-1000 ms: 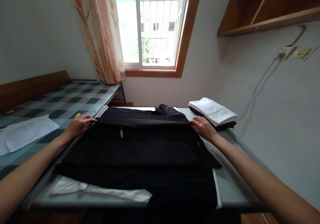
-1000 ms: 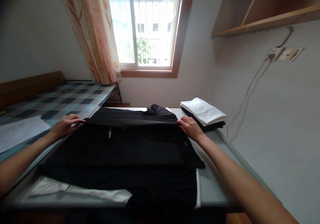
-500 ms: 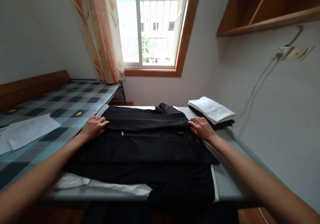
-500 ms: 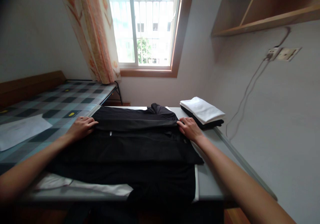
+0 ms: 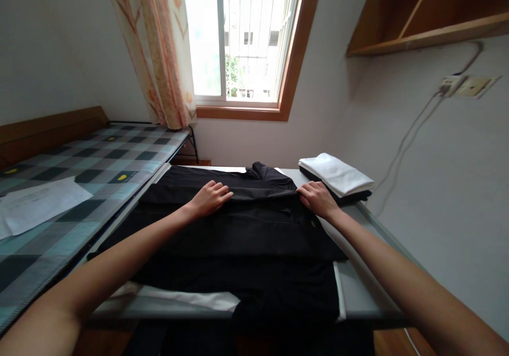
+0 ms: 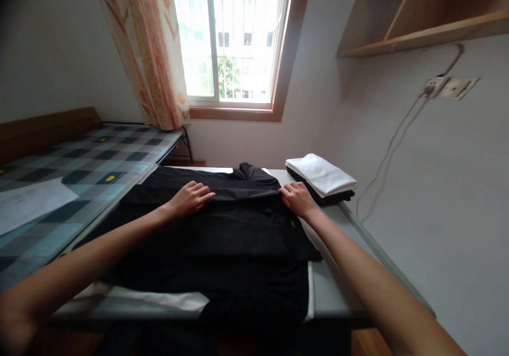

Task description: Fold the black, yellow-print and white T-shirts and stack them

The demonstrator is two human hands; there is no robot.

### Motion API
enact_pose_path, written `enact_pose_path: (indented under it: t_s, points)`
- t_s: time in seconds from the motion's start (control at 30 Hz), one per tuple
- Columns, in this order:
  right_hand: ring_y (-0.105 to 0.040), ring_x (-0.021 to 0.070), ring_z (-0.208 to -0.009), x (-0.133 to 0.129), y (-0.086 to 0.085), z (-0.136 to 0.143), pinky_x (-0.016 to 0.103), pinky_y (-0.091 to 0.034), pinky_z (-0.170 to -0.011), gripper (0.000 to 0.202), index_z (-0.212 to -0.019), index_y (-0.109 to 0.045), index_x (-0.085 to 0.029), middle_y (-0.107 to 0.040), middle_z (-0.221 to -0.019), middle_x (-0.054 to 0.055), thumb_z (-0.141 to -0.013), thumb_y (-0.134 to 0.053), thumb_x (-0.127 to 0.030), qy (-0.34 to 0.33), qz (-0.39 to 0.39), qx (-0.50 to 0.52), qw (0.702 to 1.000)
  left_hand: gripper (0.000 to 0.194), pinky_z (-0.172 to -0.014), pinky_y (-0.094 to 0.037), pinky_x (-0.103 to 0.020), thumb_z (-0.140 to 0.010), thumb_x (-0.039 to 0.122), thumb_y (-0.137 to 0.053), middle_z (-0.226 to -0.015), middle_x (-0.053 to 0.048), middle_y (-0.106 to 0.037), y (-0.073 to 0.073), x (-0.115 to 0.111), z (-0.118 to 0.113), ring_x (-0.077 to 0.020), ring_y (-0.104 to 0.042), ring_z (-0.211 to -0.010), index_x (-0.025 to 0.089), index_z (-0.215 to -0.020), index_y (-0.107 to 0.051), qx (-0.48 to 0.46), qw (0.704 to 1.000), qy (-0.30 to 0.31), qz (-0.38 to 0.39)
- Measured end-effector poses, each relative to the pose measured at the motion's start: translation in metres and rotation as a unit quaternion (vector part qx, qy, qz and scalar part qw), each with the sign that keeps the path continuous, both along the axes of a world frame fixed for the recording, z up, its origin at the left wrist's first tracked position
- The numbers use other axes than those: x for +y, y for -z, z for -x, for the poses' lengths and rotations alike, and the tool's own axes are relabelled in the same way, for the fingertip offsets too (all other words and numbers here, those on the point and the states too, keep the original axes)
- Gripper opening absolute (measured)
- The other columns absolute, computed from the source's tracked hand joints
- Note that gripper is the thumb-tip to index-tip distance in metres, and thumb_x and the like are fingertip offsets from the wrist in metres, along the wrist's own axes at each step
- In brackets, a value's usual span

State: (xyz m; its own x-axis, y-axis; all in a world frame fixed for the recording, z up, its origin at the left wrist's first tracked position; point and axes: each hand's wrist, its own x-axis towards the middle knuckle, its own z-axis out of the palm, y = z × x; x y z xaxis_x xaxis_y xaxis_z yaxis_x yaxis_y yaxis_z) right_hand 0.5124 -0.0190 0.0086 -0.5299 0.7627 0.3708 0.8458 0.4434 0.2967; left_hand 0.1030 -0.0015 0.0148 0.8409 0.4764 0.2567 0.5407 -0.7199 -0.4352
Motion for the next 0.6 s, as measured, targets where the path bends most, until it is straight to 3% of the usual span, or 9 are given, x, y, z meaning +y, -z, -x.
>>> enact_pose_path:
  t_s: [0.17, 0.3, 0.47, 0.6]
  points:
    - [-0.054, 0.0256, -0.093, 0.001, 0.003, -0.001, 0.036, -0.032, -0.086, 0.025, -0.100, -0.070, -0.018, -0.068, -0.096, 0.010, -0.091, -0.047, -0.020, 0.004, 0.000, -0.010, 1.000, 0.030, -0.072, -0.037, -0.035, -0.093, 0.019, -0.049, -0.103, -0.010, -0.064, 0.006, 0.011, -0.043, -0.0211, -0.058, -0.087, 0.019, -0.122, -0.060, -0.023, 0.998, 0.045, -0.024]
    - [-0.055, 0.0256, -0.093, 0.001, 0.004, -0.004, 0.036, -0.034, -0.085, 0.024, -0.099, -0.070, -0.017, -0.069, -0.096, 0.010, -0.092, -0.048, -0.021, 0.002, -0.002, 0.002, 1.000, 0.021, -0.068, -0.036, -0.033, -0.095, 0.019, -0.047, -0.098, -0.008, -0.065, 0.009, 0.014, -0.060, -0.0189, -0.059, -0.081, 0.019, -0.106, -0.065, -0.050, 0.997, 0.054, -0.015]
    - [-0.055, 0.0250, -0.091, -0.001, 0.002, -0.011, 0.036, -0.035, -0.084, 0.026, -0.100, -0.070, -0.018, -0.068, -0.094, 0.010, -0.094, -0.045, -0.023, -0.016, -0.006, 0.023, 1.000, 0.025, -0.067, -0.036, -0.032, -0.099, 0.026, -0.043, -0.088, -0.007, -0.064, 0.008, 0.005, -0.062, -0.0171, -0.058, -0.077, 0.019, -0.098, -0.066, -0.084, 0.995, 0.059, 0.001]
    - [-0.056, 0.0247, -0.090, -0.004, 0.003, -0.014, 0.036, -0.035, -0.083, 0.026, -0.100, -0.070, -0.018, -0.068, -0.093, 0.009, -0.094, -0.045, -0.022, -0.030, 0.002, 0.006, 1.000, 0.026, -0.066, -0.037, -0.032, -0.098, 0.027, -0.043, -0.086, -0.008, -0.064, 0.011, -0.001, -0.046, -0.0167, -0.058, -0.075, 0.018, -0.095, -0.067, -0.069, 0.996, 0.061, 0.000]
